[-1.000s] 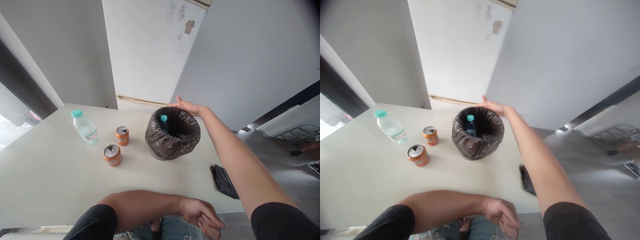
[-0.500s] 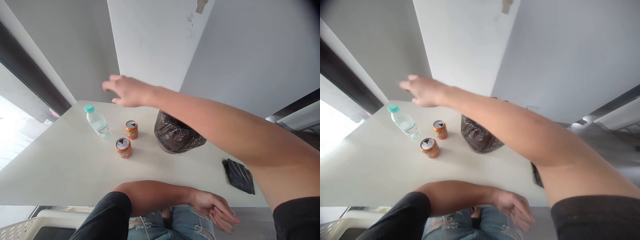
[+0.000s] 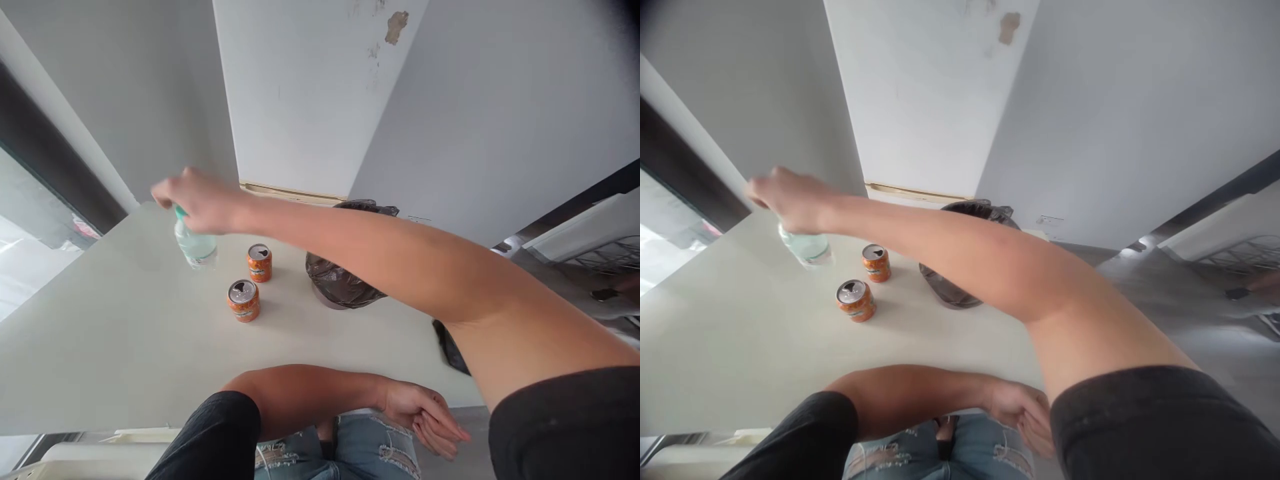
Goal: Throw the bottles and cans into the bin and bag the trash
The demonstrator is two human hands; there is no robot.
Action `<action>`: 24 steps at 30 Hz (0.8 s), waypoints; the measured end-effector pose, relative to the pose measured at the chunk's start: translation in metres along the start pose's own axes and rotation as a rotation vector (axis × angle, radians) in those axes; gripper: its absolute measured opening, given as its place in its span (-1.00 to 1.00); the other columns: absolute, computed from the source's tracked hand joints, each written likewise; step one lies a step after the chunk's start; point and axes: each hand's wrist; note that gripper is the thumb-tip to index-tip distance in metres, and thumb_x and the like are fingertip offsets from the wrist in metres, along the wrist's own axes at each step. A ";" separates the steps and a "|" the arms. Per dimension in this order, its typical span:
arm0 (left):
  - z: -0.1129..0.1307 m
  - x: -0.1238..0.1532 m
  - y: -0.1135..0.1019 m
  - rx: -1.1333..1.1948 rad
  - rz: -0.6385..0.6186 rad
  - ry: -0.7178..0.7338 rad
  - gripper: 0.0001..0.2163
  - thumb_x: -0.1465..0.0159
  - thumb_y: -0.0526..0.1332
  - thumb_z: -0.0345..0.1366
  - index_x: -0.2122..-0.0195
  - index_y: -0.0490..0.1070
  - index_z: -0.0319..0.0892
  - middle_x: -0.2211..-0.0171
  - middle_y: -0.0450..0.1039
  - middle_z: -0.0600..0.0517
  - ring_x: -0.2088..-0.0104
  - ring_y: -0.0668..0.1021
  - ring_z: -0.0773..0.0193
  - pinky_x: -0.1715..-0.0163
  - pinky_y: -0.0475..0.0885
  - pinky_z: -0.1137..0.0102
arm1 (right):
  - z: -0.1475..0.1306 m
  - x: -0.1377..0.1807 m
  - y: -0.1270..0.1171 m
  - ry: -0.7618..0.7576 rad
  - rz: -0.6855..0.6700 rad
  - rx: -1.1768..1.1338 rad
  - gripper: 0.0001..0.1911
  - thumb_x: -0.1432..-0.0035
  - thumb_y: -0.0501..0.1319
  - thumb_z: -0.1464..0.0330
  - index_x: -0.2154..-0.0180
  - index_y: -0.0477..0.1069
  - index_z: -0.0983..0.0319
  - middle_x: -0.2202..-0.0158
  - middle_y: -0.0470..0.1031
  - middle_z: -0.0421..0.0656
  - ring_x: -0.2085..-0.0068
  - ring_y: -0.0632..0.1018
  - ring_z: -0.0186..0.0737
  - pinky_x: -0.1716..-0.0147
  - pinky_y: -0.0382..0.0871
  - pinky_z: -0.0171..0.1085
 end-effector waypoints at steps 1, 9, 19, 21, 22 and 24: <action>0.004 0.003 0.002 -0.011 -0.101 -0.079 -0.49 -0.19 0.43 -0.25 0.72 0.10 -0.12 0.66 -0.05 0.15 0.67 0.08 0.40 0.62 0.04 0.36 | 0.000 0.012 -0.020 0.014 0.090 0.010 -0.76 -0.08 0.20 0.56 0.27 0.38 0.11 0.22 0.57 -0.38 0.12 0.52 -0.21 0.12 0.39 -0.29; 0.010 0.003 0.007 -0.034 -0.173 -0.159 -0.41 -0.14 0.45 -0.09 0.73 0.02 -0.11 0.67 -0.15 0.17 0.65 0.02 0.42 0.55 -0.11 0.33 | 0.031 0.182 -0.145 0.173 0.689 -0.161 -0.94 -0.26 0.29 0.32 0.20 0.50 0.06 0.10 0.60 -0.28 -0.07 0.65 -0.05 0.01 0.62 -0.11; 0.021 0.005 0.011 -0.061 -0.282 -0.116 -0.37 -0.28 0.35 -0.05 0.74 -0.03 -0.11 0.67 -0.19 0.16 0.65 -0.03 0.40 0.53 -0.16 0.28 | 0.050 0.298 -0.132 0.546 0.811 0.121 -0.82 -0.26 0.39 0.15 0.10 0.63 -0.04 0.10 0.69 -0.15 0.07 0.71 0.08 0.07 0.66 0.02; 0.020 0.005 0.010 -0.056 -0.288 -0.105 -0.38 -0.30 0.32 -0.07 0.73 -0.05 -0.11 0.66 -0.21 0.16 0.65 -0.04 0.40 0.52 -0.16 0.27 | 0.051 0.286 -0.107 0.609 0.747 0.106 -0.86 -0.21 0.42 0.24 0.18 0.64 0.07 0.27 0.68 -0.16 0.25 0.70 -0.06 0.20 0.66 -0.10; 0.019 0.004 0.010 -0.055 -0.284 -0.099 -0.39 -0.30 0.32 -0.08 0.73 -0.05 -0.11 0.66 -0.21 0.16 0.65 -0.04 0.40 0.52 -0.16 0.27 | 0.055 0.281 -0.097 0.645 0.656 0.077 -0.87 -0.18 0.42 0.27 0.20 0.64 0.10 0.33 0.66 -0.17 0.29 0.69 -0.10 0.26 0.63 -0.15; 0.017 0.004 0.009 -0.061 -0.272 -0.092 -0.40 -0.30 0.32 -0.10 0.72 -0.04 -0.11 0.65 -0.21 0.17 0.65 -0.03 0.40 0.52 -0.16 0.27 | 0.070 0.272 -0.081 0.710 0.442 0.031 -0.88 -0.15 0.43 0.29 0.24 0.65 0.13 0.37 0.65 -0.17 0.32 0.67 -0.12 0.31 0.57 -0.19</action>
Point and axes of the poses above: each hand's wrist, its own x-axis away from the middle knuckle, its own y-axis out of the palm, z = x × y
